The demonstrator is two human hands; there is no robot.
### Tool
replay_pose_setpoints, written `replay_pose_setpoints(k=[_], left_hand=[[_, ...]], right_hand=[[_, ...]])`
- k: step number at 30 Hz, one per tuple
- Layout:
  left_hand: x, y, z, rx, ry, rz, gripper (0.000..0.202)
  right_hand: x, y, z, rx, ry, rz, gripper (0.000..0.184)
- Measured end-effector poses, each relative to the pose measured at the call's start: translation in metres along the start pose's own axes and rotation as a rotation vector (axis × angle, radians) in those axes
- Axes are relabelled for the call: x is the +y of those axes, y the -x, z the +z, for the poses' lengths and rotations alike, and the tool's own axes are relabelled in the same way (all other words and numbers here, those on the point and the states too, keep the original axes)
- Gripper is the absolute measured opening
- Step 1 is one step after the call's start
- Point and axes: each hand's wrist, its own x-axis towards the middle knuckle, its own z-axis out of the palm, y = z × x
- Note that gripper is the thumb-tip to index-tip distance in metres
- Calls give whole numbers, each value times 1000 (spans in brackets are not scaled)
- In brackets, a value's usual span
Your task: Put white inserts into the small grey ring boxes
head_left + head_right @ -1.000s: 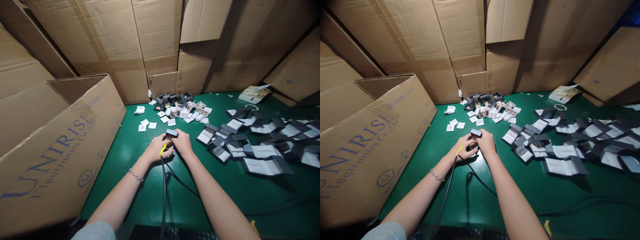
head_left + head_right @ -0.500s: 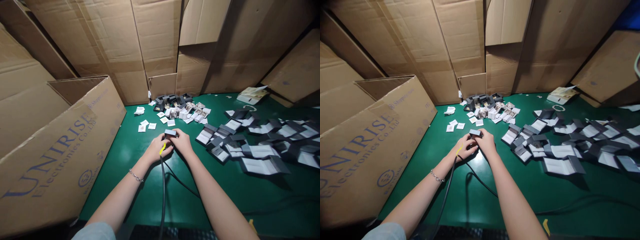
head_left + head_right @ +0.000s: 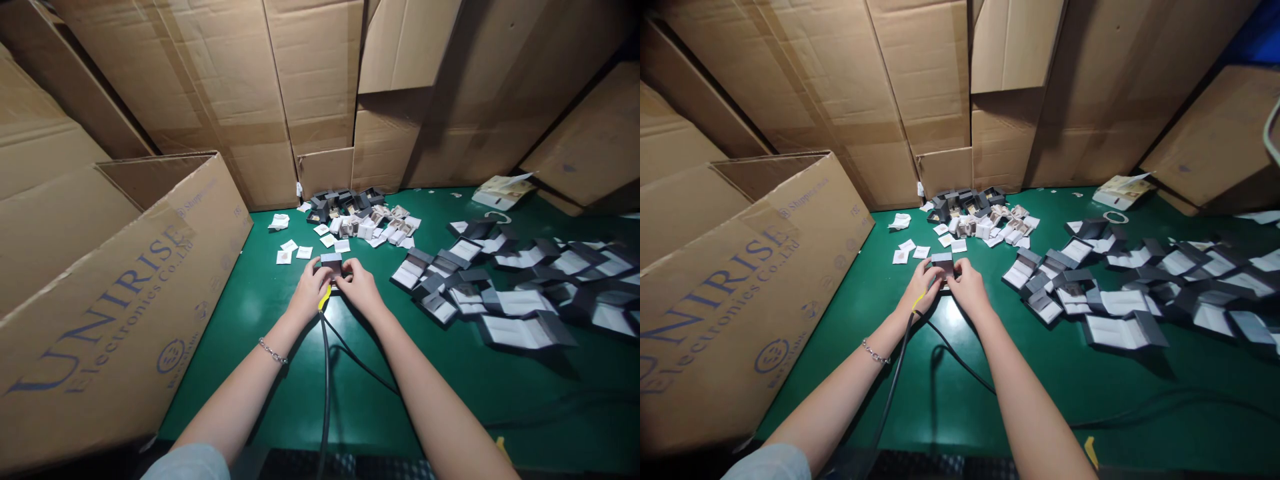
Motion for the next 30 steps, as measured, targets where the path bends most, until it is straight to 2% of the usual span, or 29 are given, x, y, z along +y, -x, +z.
replay_pose_setpoints(k=[6, 9, 12, 16, 23, 30], left_hand=[[2, -2, -5, 7, 73, -25, 26], [6, -2, -10, 11, 58, -56, 24], [9, -1, -15, 1, 18, -79, 24], [12, -1, -20, -44, -78, -88, 25], [14, -2, -26, -101, -193, -118, 23], [17, -2, -22, -57, -158, -135, 21]], right_hand=[[-4, 4, 0, -86, 115, -107, 10], [-7, 5, -1, -119, 126, -145, 17], [-9, 4, -4, -125, 73, -72, 27], [-10, 2, -5, -129, 11, 27, 28], [-11, 4, -3, -164, 30, 7, 24], [-13, 4, -3, -175, 69, -13, 19]])
